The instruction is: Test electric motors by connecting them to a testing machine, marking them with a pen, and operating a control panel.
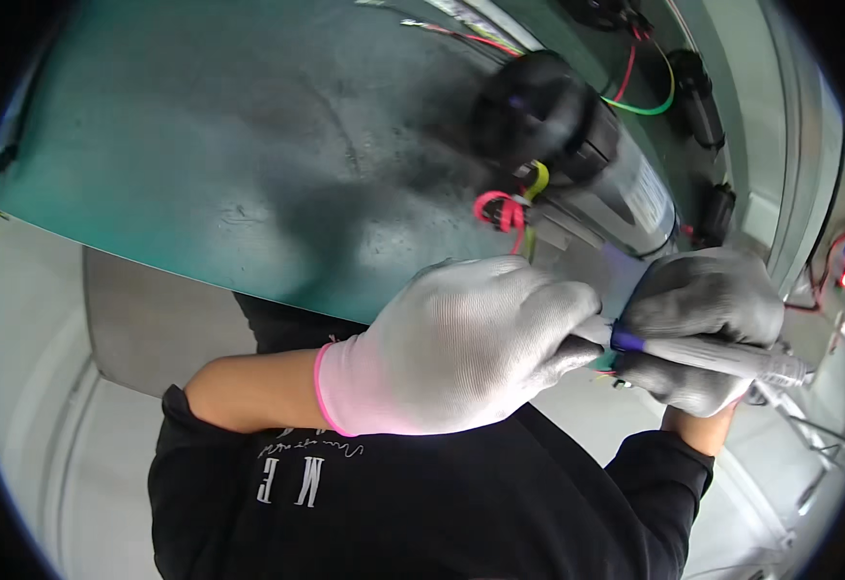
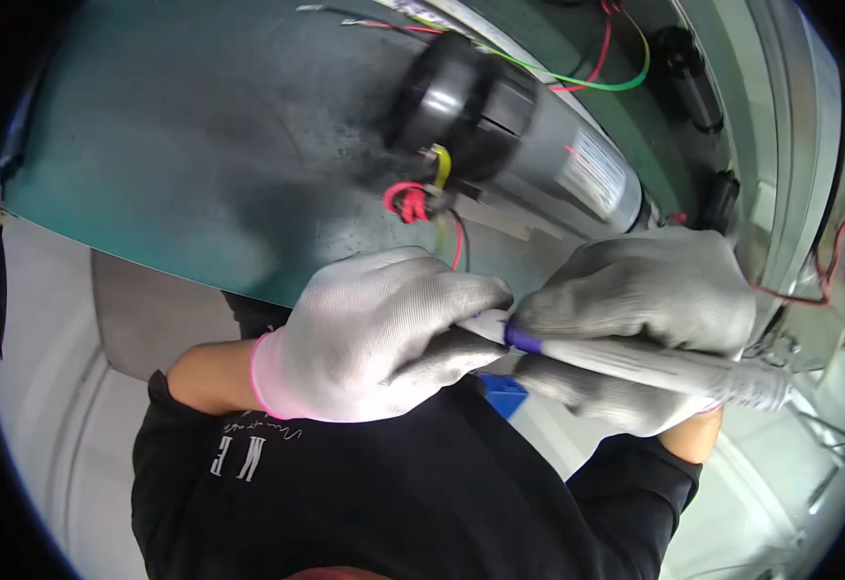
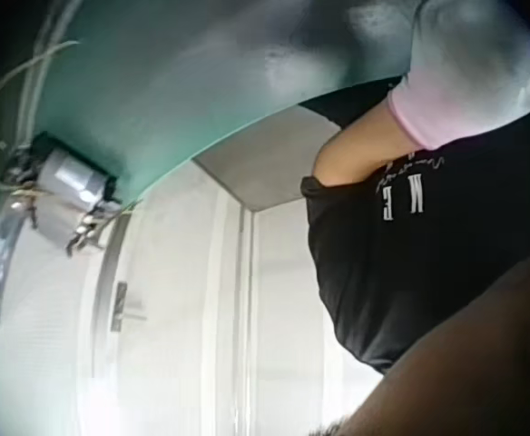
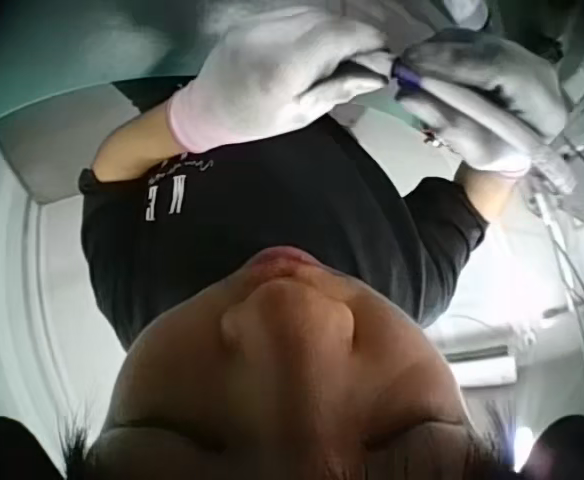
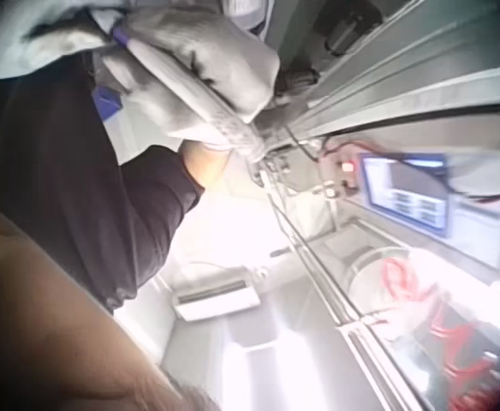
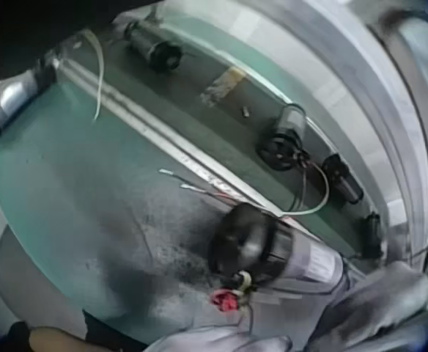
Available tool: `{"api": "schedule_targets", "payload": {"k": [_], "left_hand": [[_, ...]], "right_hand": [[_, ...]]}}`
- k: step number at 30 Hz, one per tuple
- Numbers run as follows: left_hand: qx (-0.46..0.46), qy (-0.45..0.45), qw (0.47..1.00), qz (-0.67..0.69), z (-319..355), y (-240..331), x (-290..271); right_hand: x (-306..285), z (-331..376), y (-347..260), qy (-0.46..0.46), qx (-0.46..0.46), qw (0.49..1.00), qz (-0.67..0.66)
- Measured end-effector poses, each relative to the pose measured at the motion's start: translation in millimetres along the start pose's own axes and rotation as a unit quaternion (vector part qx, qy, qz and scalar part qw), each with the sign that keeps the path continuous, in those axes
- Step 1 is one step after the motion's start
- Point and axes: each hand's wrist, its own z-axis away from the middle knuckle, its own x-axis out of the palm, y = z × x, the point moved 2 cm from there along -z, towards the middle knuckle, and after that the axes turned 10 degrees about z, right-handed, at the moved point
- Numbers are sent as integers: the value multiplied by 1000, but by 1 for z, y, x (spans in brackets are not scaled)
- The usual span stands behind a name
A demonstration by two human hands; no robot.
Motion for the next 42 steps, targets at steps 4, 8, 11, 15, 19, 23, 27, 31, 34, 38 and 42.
{"api": "schedule_targets", "payload": {"k": [4, 8, 11, 15, 19, 23, 27, 31, 34, 38, 42], "left_hand": [[44, -86, 988, -122, -3, -4, 38], [43, -238, 933, -267, -27, -3, 111], [161, -316, 849, -391, -74, -18, 131], [99, -299, 779, -541, -128, -40, 121], [-39, -350, 733, -582, -137, -49, 124], [246, -332, 733, -541, -128, -28, 140], [54, -271, 711, -647, -130, -27, 131], [56, -345, 721, -598, -140, -35, 111], [58, -332, 795, -505, -147, -38, 78], [-31, -169, 944, -283, -154, -31, 1], [-170, 116, 895, 396, -110, -51, -66]], "right_hand": [[23, 79, 38, 126, 2, 990, -56], [42, 171, 80, 276, 30, 954, -113], [74, 200, 114, 360, 145, 895, -218], [148, 203, 143, 417, 269, 788, -364], [190, 209, 152, 503, 236, 802, -221], [199, 215, 154, 517, 257, 781, -237], [195, 212, 151, 515, 267, 765, -281], [189, 209, 149, 517, 260, 797, -173], [188, 210, 147, 509, 254, 811, -135], [184, 212, 145, 532, 248, 777, -227], [194, 213, 151, 530, 255, 793, -157]]}}
